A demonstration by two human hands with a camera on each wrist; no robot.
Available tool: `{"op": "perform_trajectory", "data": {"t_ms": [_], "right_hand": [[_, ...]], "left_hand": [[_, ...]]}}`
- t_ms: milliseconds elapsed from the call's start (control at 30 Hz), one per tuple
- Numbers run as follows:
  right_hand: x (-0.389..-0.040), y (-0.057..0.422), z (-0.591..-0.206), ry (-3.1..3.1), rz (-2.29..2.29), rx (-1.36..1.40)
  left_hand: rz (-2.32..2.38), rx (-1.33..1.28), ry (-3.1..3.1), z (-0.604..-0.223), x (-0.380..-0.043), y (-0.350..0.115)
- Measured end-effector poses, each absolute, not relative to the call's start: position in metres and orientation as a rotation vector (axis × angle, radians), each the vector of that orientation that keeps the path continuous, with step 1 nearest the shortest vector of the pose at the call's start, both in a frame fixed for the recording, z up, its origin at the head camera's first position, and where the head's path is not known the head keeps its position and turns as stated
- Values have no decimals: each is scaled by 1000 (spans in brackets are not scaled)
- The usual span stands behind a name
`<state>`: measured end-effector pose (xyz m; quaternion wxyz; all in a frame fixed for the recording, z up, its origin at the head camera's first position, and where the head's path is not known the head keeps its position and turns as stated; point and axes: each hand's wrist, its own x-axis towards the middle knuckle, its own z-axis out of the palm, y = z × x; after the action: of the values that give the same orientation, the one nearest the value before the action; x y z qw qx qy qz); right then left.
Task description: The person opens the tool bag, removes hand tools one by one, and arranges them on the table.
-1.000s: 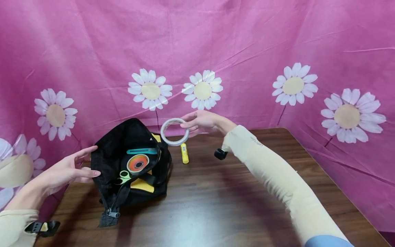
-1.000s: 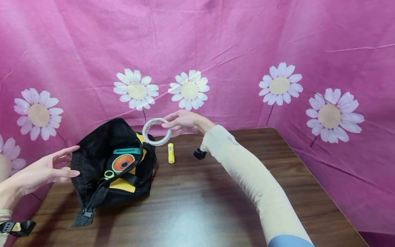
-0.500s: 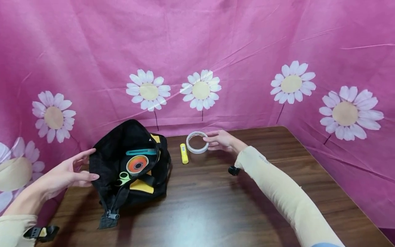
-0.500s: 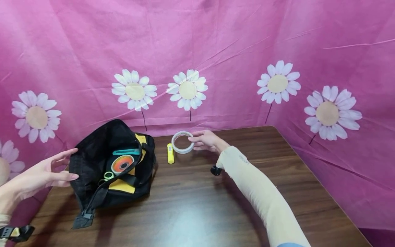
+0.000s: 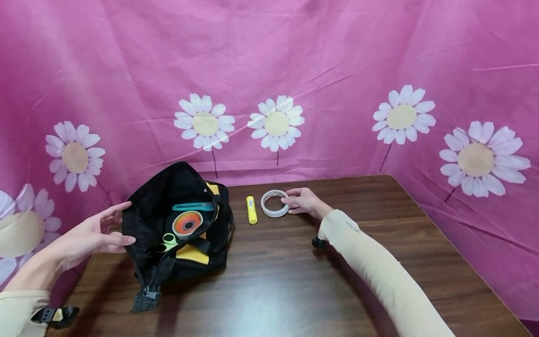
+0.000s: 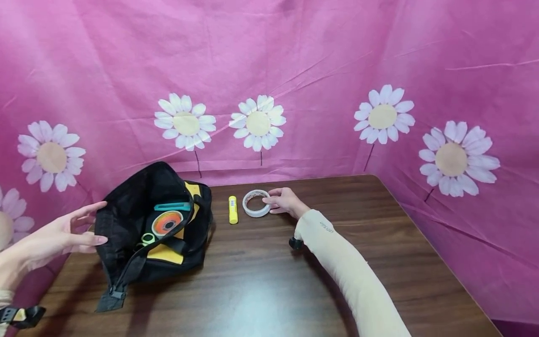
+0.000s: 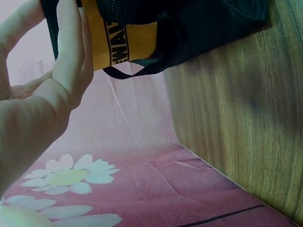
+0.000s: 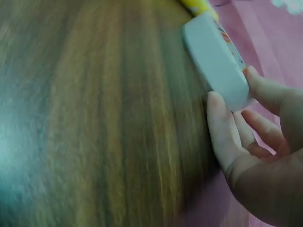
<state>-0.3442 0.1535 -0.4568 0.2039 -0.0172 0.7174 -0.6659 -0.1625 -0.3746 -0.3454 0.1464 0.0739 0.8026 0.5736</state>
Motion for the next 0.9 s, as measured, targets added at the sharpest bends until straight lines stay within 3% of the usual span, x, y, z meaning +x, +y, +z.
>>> {"op": "perform_trajectory", "data": {"t_ms": [900], "right_hand": [[-337, 139, -461, 2146, -1767, 20]], "left_hand": [[1670, 171, 2307, -354, -153, -376]]}}
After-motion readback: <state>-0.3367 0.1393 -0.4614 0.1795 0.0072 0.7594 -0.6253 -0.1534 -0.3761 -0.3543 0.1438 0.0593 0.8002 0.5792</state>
